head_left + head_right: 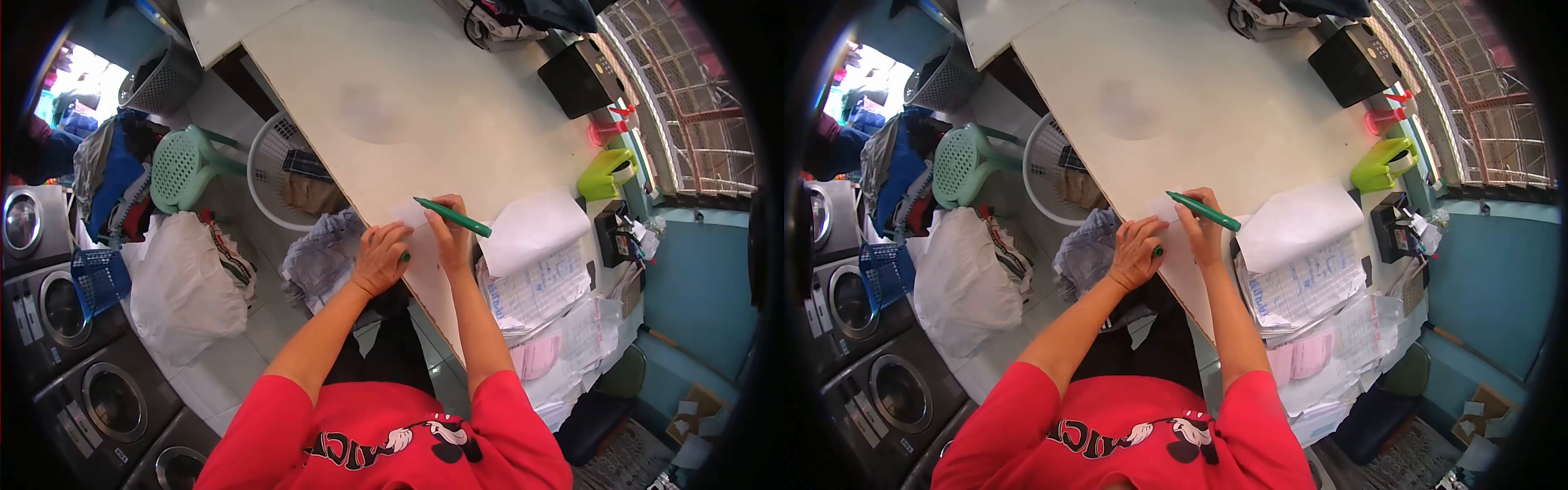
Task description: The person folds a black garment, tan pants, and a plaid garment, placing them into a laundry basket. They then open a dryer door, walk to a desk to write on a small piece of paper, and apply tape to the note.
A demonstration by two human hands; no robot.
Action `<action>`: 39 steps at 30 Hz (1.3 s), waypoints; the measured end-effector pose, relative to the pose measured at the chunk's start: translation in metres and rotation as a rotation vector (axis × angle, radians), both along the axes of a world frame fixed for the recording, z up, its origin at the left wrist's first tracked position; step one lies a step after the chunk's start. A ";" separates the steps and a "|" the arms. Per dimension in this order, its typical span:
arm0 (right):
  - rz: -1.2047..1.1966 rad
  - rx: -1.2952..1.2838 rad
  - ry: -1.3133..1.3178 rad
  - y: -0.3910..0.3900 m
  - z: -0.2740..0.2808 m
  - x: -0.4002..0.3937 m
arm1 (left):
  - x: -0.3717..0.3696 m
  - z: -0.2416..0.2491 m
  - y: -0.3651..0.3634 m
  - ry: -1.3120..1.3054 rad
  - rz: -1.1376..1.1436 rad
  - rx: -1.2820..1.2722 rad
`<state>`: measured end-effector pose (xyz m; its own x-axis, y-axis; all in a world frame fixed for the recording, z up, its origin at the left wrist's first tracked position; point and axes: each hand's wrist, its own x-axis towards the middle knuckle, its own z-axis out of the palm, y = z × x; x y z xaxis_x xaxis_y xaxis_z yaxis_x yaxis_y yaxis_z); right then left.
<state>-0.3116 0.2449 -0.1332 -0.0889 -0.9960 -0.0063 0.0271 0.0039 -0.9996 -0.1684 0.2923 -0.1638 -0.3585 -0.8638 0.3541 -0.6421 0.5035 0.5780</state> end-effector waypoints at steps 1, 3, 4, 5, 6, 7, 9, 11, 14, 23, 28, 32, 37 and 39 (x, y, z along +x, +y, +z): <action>0.026 -0.044 -0.006 -0.002 -0.001 0.003 | 0.001 -0.002 0.001 0.008 0.005 -0.019; 0.056 -0.077 -0.016 -0.004 -0.009 0.006 | 0.001 -0.004 0.002 -0.008 0.010 -0.007; 0.096 -0.114 0.050 -0.005 -0.014 0.006 | 0.001 -0.003 0.002 -0.023 0.014 -0.003; 0.134 -0.154 0.116 -0.005 -0.019 0.006 | 0.002 -0.001 0.002 -0.026 0.016 0.001; 0.136 -0.151 0.116 -0.005 -0.018 0.006 | 0.002 -0.002 0.003 -0.022 -0.003 0.027; 0.118 -0.104 0.069 -0.005 -0.016 0.006 | 0.002 -0.002 0.002 -0.018 -0.019 0.050; 0.100 -0.059 0.021 -0.008 -0.014 0.005 | 0.005 -0.002 0.001 -0.045 -0.022 0.027; 0.126 -0.020 -0.026 -0.008 -0.015 0.004 | 0.010 -0.004 0.000 -0.076 -0.041 0.010; 0.153 -0.026 -0.049 -0.011 -0.019 0.002 | 0.019 0.000 -0.008 -0.064 -0.119 -0.028; 0.262 0.112 -0.243 -0.027 -0.021 -0.006 | 0.024 -0.002 -0.014 -0.149 -0.196 -0.017; 0.138 0.077 -0.239 -0.013 -0.014 -0.008 | 0.024 0.003 -0.014 -0.234 -0.229 -0.017; 0.074 0.053 -0.177 -0.002 -0.013 -0.008 | 0.025 0.006 -0.015 -0.252 -0.253 -0.021; 0.113 0.063 -0.095 0.000 -0.018 -0.007 | 0.023 0.007 -0.014 -0.229 -0.271 -0.007; 0.173 0.088 -0.069 0.001 -0.017 -0.008 | 0.023 0.007 -0.013 -0.237 -0.271 0.001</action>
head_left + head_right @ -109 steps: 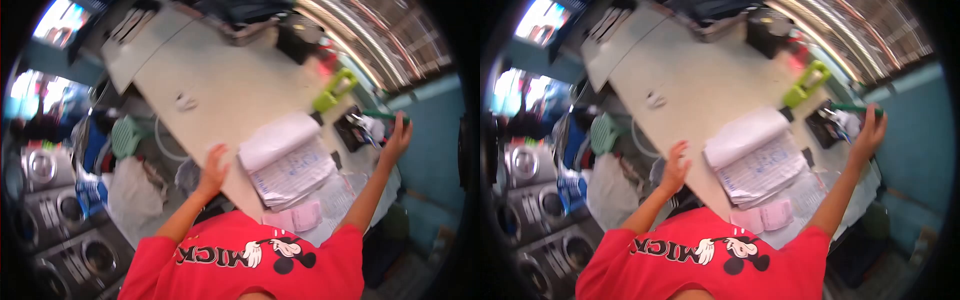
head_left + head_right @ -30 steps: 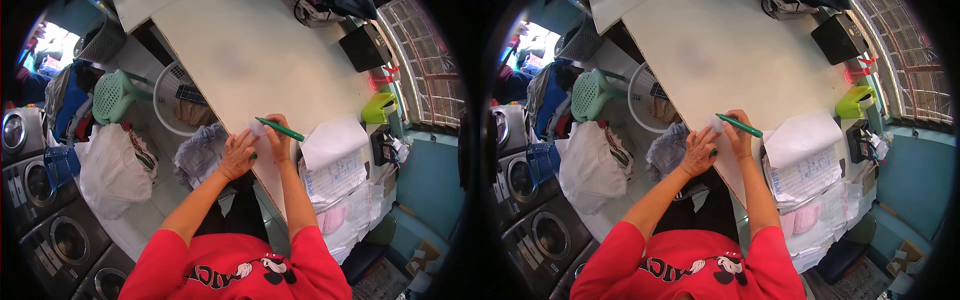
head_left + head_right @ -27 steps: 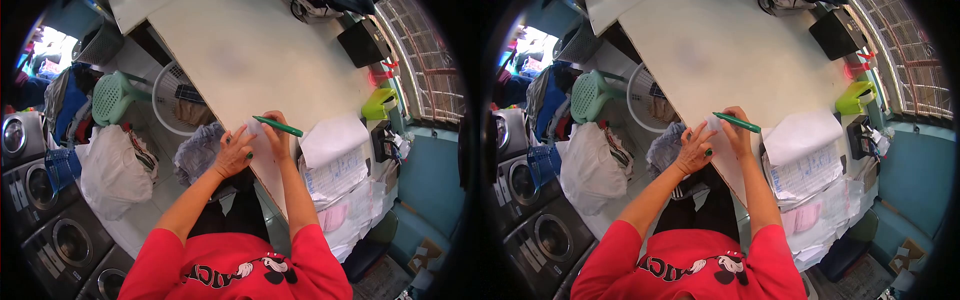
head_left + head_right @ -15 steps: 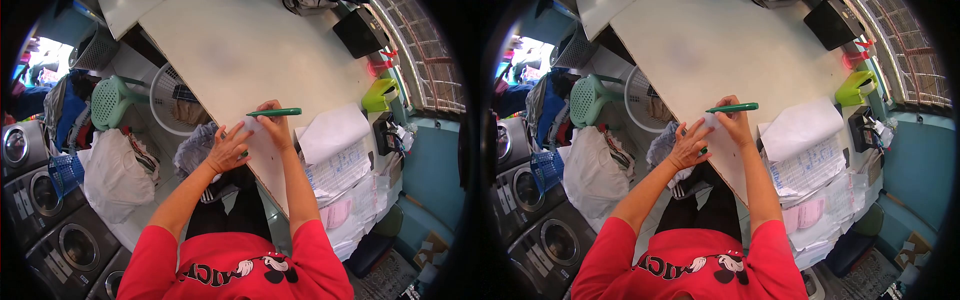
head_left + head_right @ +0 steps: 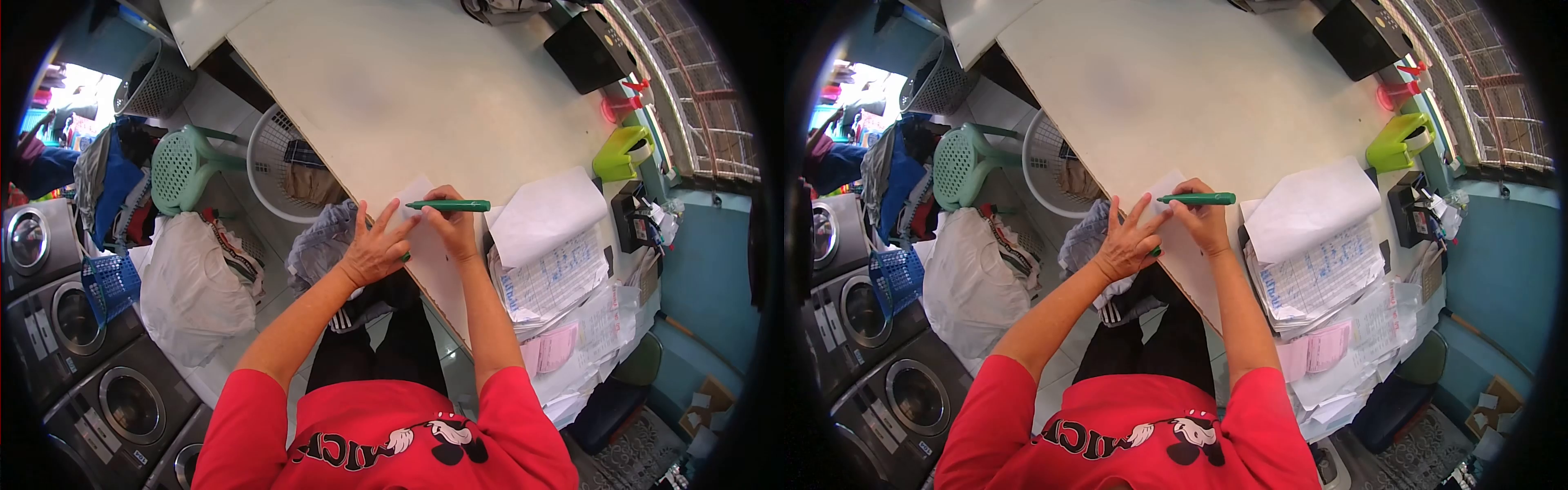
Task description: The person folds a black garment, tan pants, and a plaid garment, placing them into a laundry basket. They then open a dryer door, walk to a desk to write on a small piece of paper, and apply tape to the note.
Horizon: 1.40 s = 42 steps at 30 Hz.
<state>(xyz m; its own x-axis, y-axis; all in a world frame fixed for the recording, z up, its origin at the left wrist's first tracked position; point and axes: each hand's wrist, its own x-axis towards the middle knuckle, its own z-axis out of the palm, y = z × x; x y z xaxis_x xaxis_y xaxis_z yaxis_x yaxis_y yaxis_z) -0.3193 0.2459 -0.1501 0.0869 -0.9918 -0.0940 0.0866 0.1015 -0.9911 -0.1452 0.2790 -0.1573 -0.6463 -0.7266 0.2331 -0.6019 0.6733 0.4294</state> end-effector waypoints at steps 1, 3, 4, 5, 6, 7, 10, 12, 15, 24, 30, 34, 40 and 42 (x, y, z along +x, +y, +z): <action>0.000 0.000 -0.001 0.000 0.001 0.000 | 0.000 -0.001 0.000 -0.008 0.002 0.006; 0.021 -0.021 0.013 -0.001 0.002 0.000 | -0.001 -0.001 0.000 -0.010 0.005 -0.002; 0.021 -0.021 0.013 -0.001 0.001 0.000 | -0.001 -0.001 0.000 -0.011 0.008 -0.010; 0.027 -0.020 0.021 -0.001 -0.001 0.001 | -0.001 -0.001 0.000 -0.011 0.008 -0.011; 0.034 -0.018 0.029 -0.001 -0.001 0.002 | -0.001 -0.001 0.000 -0.011 0.010 -0.006; 0.034 -0.018 0.028 -0.002 -0.002 0.002 | -0.002 0.000 0.000 -0.011 0.012 -0.002; 0.026 -0.043 0.054 -0.003 -0.002 0.003 | -0.002 0.001 0.000 -0.007 0.015 0.014; 0.031 -0.066 0.101 -0.004 -0.004 0.003 | -0.003 0.002 0.000 -0.007 0.017 0.010; 0.026 -0.061 0.088 -0.002 -0.008 0.002 | -0.003 0.002 0.001 -0.004 0.022 0.007; 0.050 -0.061 0.125 -0.003 -0.006 0.001 | -0.004 0.000 0.001 0.003 0.031 -0.001; 0.008 -0.064 0.095 -0.004 -0.002 0.000 | -0.004 0.002 0.000 0.008 0.035 -0.009; 0.047 -0.047 0.106 -0.003 -0.003 0.000 | -0.004 0.002 0.000 0.001 0.041 -0.007; 0.030 -0.003 0.068 -0.003 -0.002 -0.004 | -0.005 0.002 0.000 0.014 0.042 -0.011; -0.036 -0.027 0.029 -0.003 -0.002 -0.004 | -0.005 0.002 0.000 0.016 0.043 -0.013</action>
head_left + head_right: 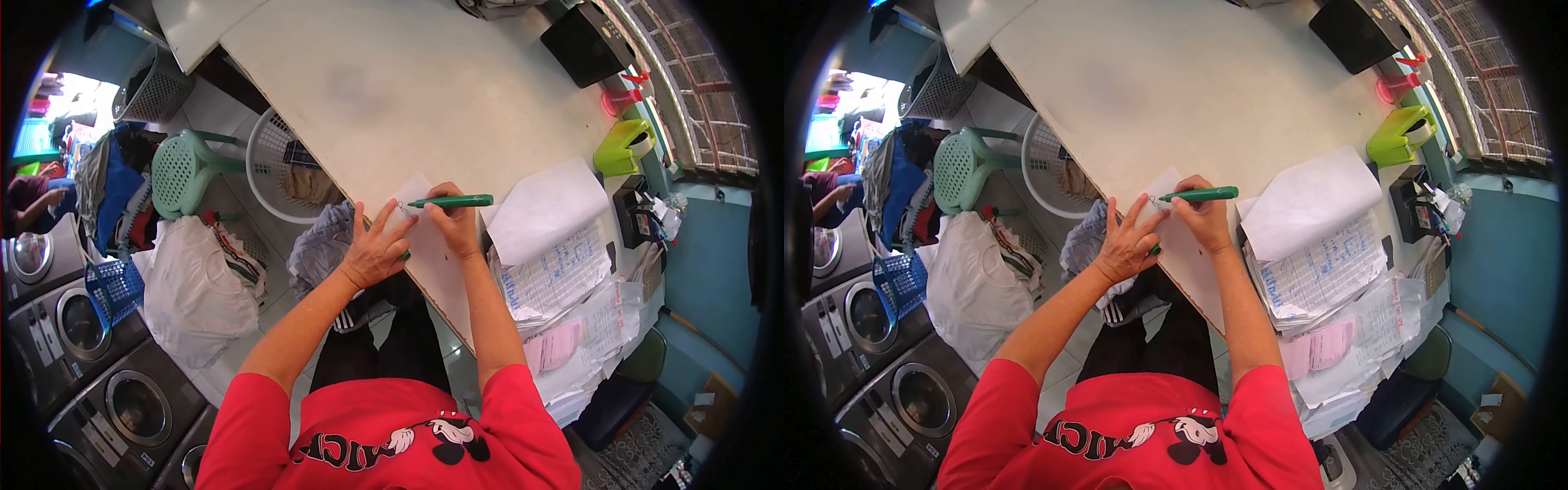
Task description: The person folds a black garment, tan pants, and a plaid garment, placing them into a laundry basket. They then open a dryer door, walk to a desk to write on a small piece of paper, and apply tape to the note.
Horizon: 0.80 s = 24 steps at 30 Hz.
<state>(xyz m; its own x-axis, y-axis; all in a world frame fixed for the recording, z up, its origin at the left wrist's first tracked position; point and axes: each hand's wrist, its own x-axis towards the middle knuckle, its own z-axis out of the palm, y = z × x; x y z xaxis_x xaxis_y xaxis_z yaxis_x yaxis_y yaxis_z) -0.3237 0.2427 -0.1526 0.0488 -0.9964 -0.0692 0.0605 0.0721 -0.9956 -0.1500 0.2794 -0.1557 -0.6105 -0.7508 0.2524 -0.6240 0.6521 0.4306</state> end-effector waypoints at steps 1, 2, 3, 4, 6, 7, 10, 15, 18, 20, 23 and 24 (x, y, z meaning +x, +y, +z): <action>0.000 0.000 0.000 0.001 0.000 0.000 | 0.000 0.000 0.000 0.002 0.003 -0.001; -0.011 -0.001 0.007 0.002 0.000 0.001 | 0.000 0.000 0.000 0.002 0.003 -0.001; -0.021 0.000 0.012 0.003 0.000 0.001 | 0.000 0.001 0.000 0.002 0.002 0.000; -0.021 0.000 0.012 0.002 0.000 0.002 | 0.000 0.001 0.000 0.003 0.002 0.002; -0.005 -0.035 -0.008 0.002 -0.001 0.003 | 0.000 0.001 0.000 0.002 0.003 0.004; -0.006 -0.034 -0.008 0.002 -0.002 0.003 | 0.000 0.001 0.000 0.003 0.002 0.005; 0.023 -0.041 0.081 0.002 -0.004 0.002 | 0.000 0.001 0.000 -0.003 0.002 0.016; -0.010 -0.031 0.038 0.000 -0.005 0.002 | 0.000 0.001 0.000 -0.002 0.003 0.018; 0.027 -0.035 0.051 0.001 -0.006 0.003 | -0.001 0.001 0.000 -0.001 0.005 0.019; 0.018 -0.020 0.044 0.000 -0.004 0.000 | 0.000 0.000 0.000 -0.002 0.009 0.016; -0.014 -0.027 0.051 -0.003 0.003 -0.001 | -0.001 0.001 0.000 -0.009 0.009 0.018; -0.038 -0.049 0.065 -0.004 0.004 -0.002 | -0.001 0.001 0.000 -0.010 0.009 0.021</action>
